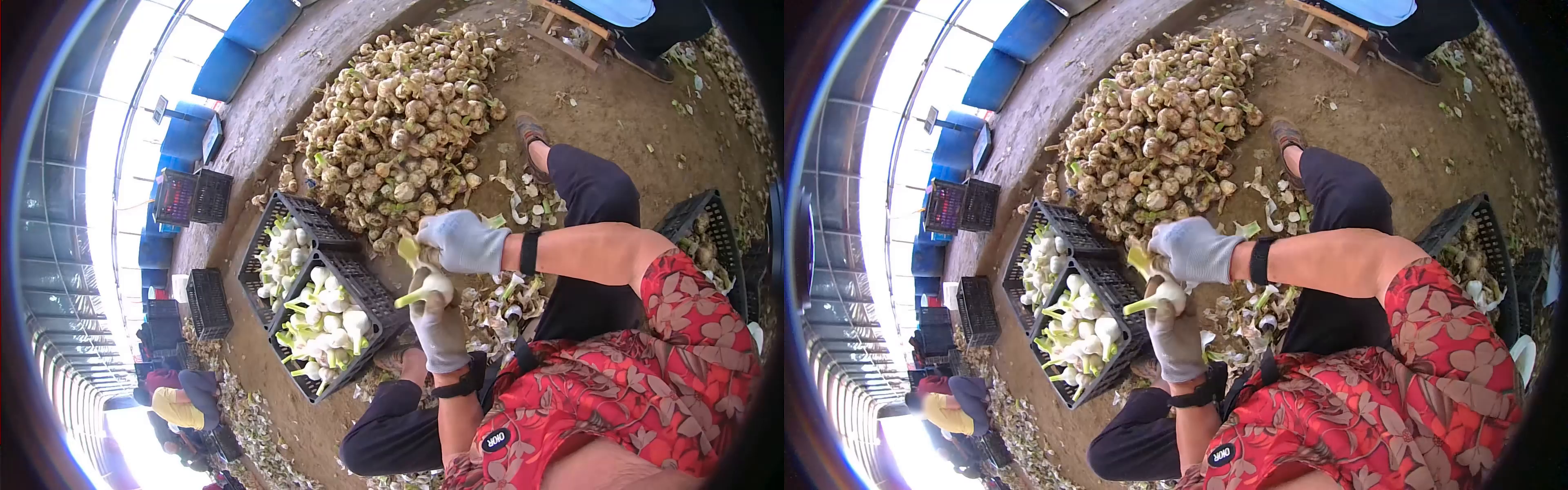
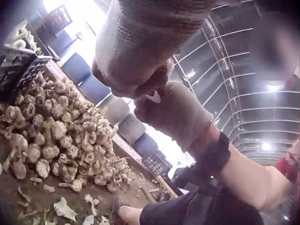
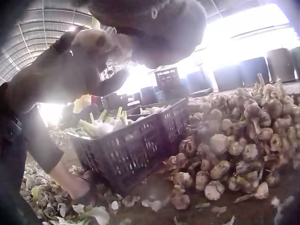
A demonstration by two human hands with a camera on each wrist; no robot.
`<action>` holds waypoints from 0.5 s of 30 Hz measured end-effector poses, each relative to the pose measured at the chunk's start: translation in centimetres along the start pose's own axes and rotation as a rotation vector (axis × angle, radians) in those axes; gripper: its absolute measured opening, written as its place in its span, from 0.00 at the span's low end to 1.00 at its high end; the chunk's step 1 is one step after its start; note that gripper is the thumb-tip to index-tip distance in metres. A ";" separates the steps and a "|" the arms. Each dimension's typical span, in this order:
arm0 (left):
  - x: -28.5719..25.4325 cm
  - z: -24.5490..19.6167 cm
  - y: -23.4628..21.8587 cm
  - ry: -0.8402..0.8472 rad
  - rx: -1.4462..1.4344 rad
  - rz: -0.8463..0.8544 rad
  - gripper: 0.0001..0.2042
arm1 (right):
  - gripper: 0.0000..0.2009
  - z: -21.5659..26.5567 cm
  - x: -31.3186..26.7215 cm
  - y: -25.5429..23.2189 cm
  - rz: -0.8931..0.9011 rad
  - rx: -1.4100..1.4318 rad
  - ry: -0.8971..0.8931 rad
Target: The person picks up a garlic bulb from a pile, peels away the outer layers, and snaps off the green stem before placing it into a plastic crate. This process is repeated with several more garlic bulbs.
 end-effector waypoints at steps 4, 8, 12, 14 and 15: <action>-0.7 -0.7 0.0 0.087 0.236 0.075 0.37 | 0.14 -6.4 2.1 0.5 0.165 -0.399 0.283; -1.3 -2.2 -0.2 0.172 0.350 0.068 0.30 | 0.19 -5.5 0.5 0.6 0.114 -0.371 -0.043; -1.2 -2.5 -0.8 0.214 0.532 -0.009 0.30 | 0.22 -2.0 0.5 -0.5 0.398 0.279 0.025; -0.7 -2.1 -1.0 0.321 0.645 -0.009 0.32 | 0.21 0.2 0.6 -1.6 0.580 0.496 0.160; -0.6 -1.9 -0.8 0.313 0.647 -0.036 0.32 | 0.21 0.7 0.5 -1.8 0.590 0.490 0.170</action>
Point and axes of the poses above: each hand's wrist, its own x-axis towards the middle knuckle, its own y-axis out of the palm, z = x × y, the point moved 2 cm from there along x, towards the middle knuckle, and after that the axes turned 5 degrees about y, right-handed, at the moved point
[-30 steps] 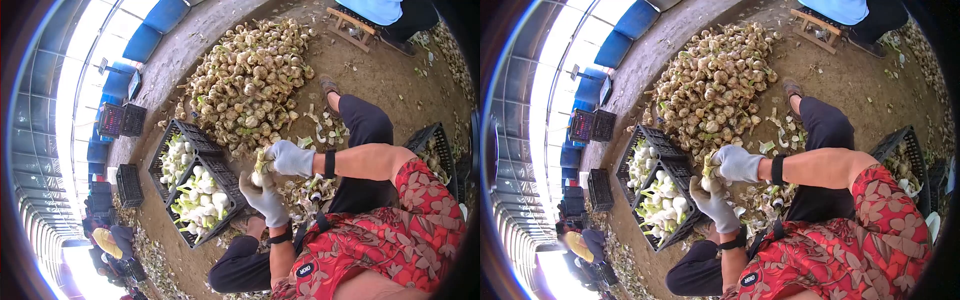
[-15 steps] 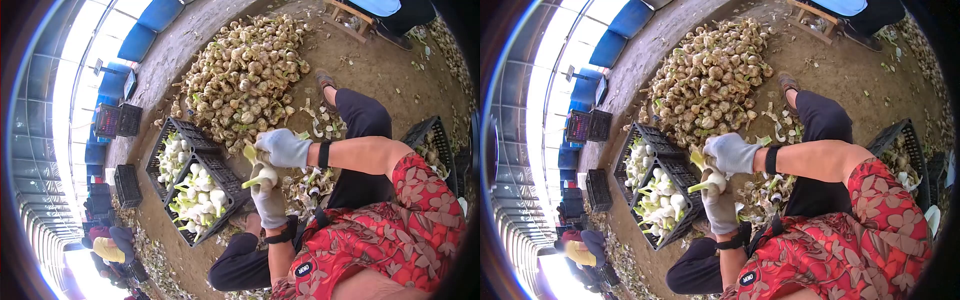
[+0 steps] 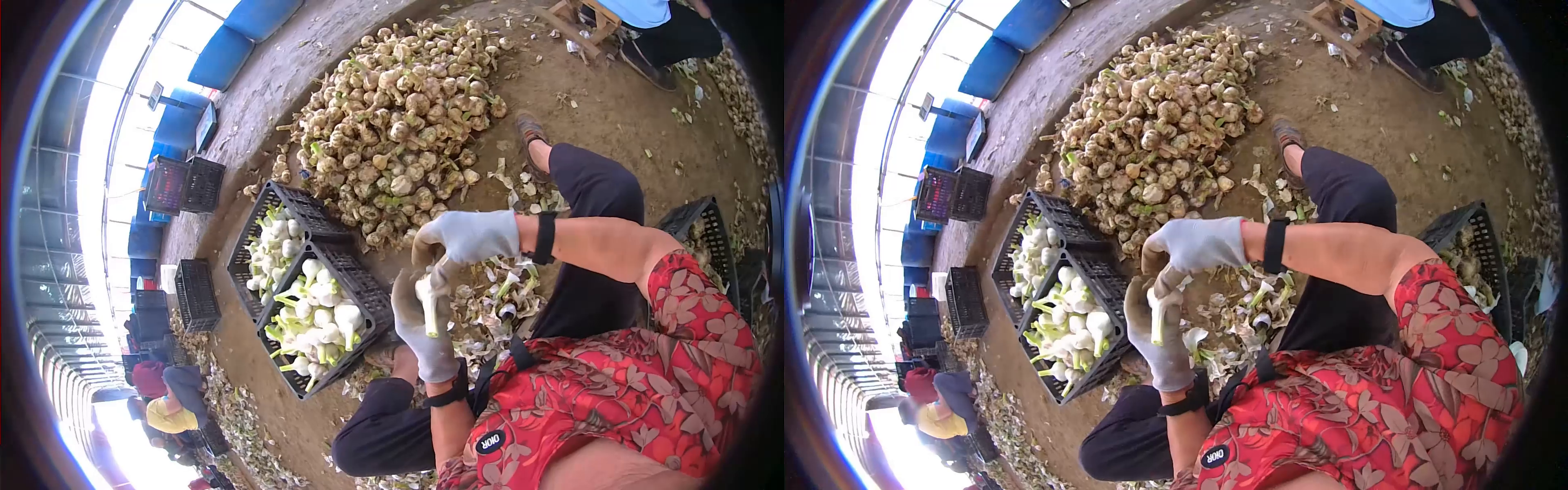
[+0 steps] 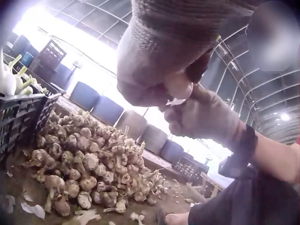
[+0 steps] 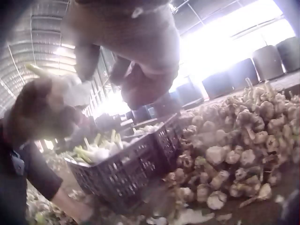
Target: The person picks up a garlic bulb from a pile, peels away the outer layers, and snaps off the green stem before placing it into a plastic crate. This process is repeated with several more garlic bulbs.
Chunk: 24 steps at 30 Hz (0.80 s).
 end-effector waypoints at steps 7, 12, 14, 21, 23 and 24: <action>0.1 0.4 0.8 -0.087 -0.146 0.035 0.34 | 0.12 -1.6 0.1 0.3 0.067 0.379 0.166; 0.2 -0.7 0.9 -0.037 -0.277 0.058 0.33 | 0.12 -1.5 -0.6 -0.3 0.035 0.518 0.136; 0.3 -0.6 0.6 -0.040 -0.257 0.014 0.31 | 0.13 -0.4 -0.8 -0.3 0.024 0.333 0.072; -0.1 -0.2 1.0 -0.007 0.109 -0.067 0.22 | 0.11 0.3 -1.8 2.5 -0.308 -0.695 -0.130; -0.4 -0.2 1.3 0.002 0.137 -0.070 0.20 | 0.11 -0.6 -1.4 2.2 -0.280 -0.657 -0.139; -0.4 -0.1 1.5 0.020 0.130 -0.068 0.20 | 0.10 -0.9 -1.3 2.1 -0.266 -0.639 -0.145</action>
Point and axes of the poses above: each hand's wrist, its own x-axis towards the middle knuckle, its own y-axis out of the palm, z = x × y, the point moved 2 cm from there along x, towards the middle knuckle, and after that the axes turned 5 degrees about y, right-handed, at the moved point
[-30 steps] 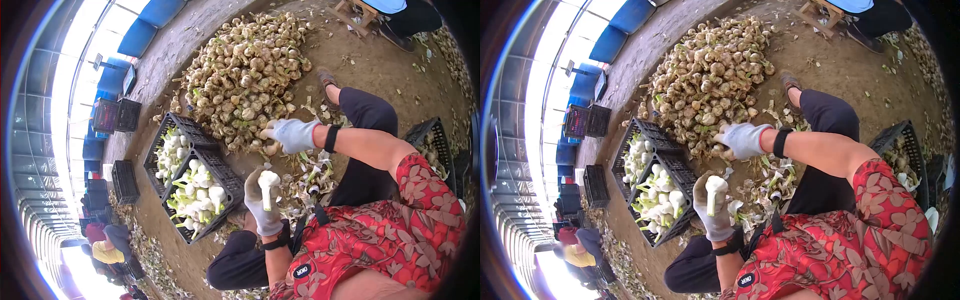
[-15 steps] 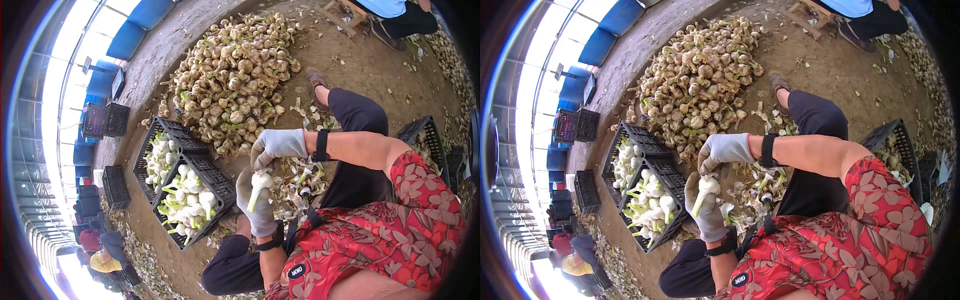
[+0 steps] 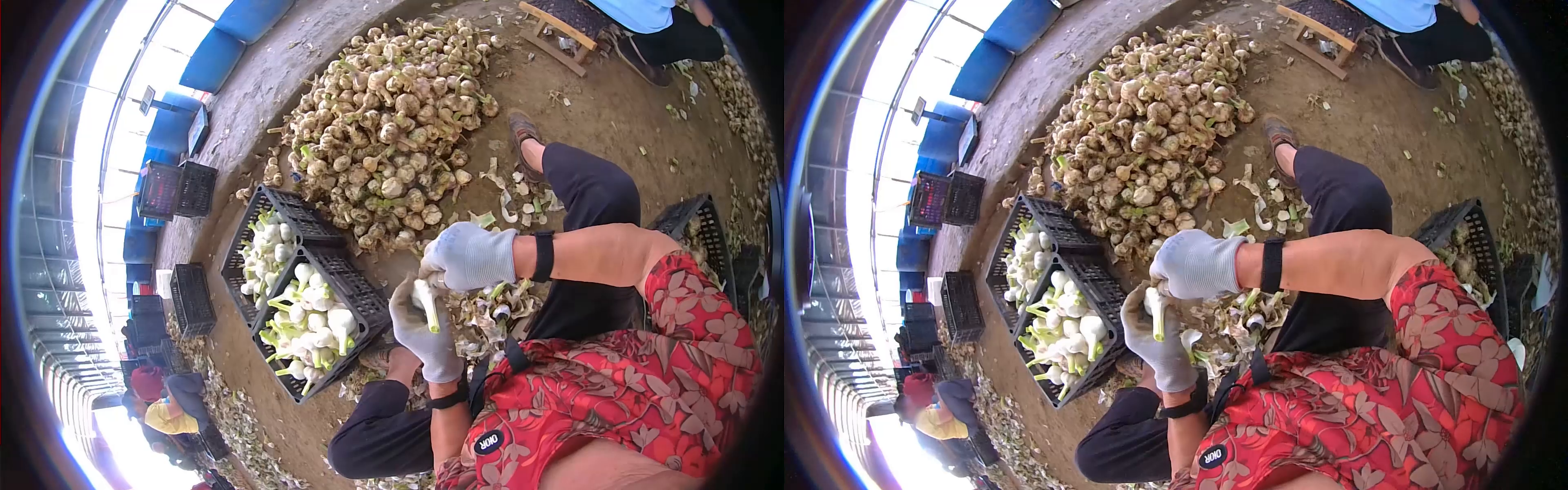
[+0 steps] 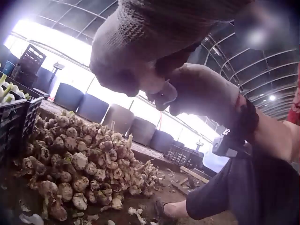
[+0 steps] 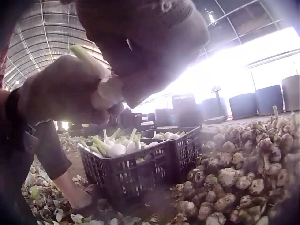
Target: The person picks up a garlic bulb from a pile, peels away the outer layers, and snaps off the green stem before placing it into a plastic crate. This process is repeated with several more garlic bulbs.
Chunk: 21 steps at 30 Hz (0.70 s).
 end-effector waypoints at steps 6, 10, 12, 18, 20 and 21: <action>-0.2 1.3 -0.2 -0.079 -0.069 -0.021 0.20 | 0.07 1.0 -0.4 -0.3 -0.018 -0.157 -0.083; -0.4 0.2 -0.3 -0.168 -0.148 -0.030 0.20 | 0.08 0.9 -0.4 0.8 -0.157 -0.108 -0.129; -0.3 -0.5 -0.4 -0.164 -0.173 -0.019 0.19 | 0.09 1.1 -0.4 0.6 -0.194 -0.055 -0.108; 0.2 -1.3 -0.1 -0.272 -0.524 -0.151 0.18 | 0.08 1.4 0.1 0.5 -0.333 0.167 -0.060; 0.4 -0.4 -0.7 -0.378 -0.749 -0.026 0.16 | 0.07 2.7 -0.1 -0.3 -0.333 0.097 -0.091; 0.6 -0.2 -0.7 -0.451 -0.912 -0.018 0.16 | 0.07 3.1 0.1 0.0 -0.301 0.012 -0.129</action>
Point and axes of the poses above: each hand's wrist, its own x-axis towards the middle knuckle, its own y-axis out of the palm, z = x × y, the point moved 2 cm from there along x, towards the middle knuckle, and after that the axes turned 5 degrees about y, right-handed, at the moved point
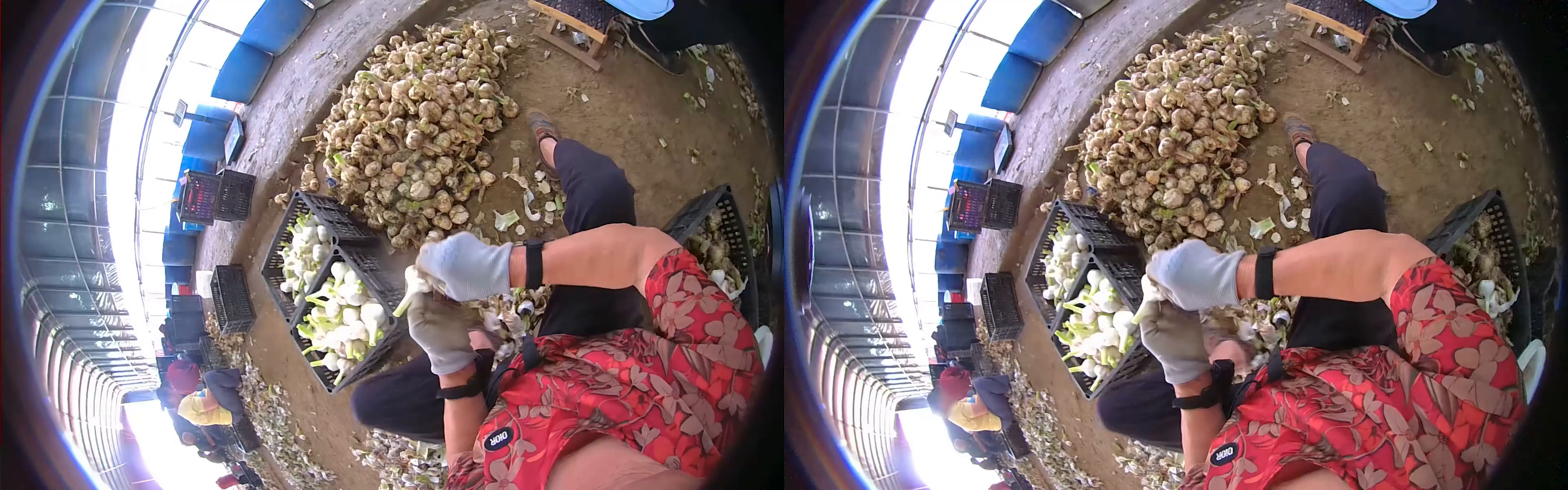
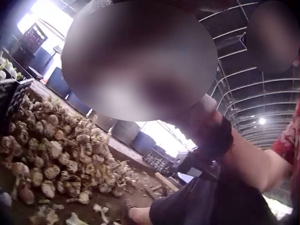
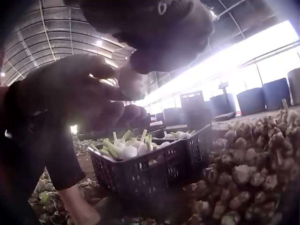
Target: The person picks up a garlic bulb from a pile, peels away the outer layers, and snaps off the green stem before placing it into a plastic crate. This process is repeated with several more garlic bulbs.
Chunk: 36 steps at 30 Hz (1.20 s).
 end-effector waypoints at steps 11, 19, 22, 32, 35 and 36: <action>5.7 -3.0 4.7 -0.110 -0.550 0.027 0.17 | 0.09 -5.5 4.7 -4.8 -0.252 1.045 0.759; 10.9 0.2 1.3 -0.217 -0.465 -0.058 0.14 | 0.13 -6.4 6.4 -0.5 0.026 0.703 0.622; 11.6 1.3 2.6 -0.233 -0.410 -0.264 0.13 | 0.12 -6.9 6.4 1.9 -0.011 0.767 0.738; 8.0 3.3 4.7 -0.157 -0.150 -0.296 0.18 | 0.18 -8.1 3.3 4.4 -0.078 1.275 0.845; 7.4 5.6 4.1 -0.110 -0.188 -0.294 0.16 | 0.20 -8.0 0.8 3.2 -0.039 0.556 0.502; 7.4 5.2 4.5 -0.141 -0.222 -0.264 0.14 | 0.19 -8.2 0.0 3.3 -0.026 0.678 0.583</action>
Point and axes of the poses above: each hand's wrist, its own x-axis towards the middle knuckle, its own y-axis out of the palm, z = x × y, the point moved 2 cm from there along x, towards the middle knuckle, and after that the axes turned 5 degrees about y, right-handed, at the moved point
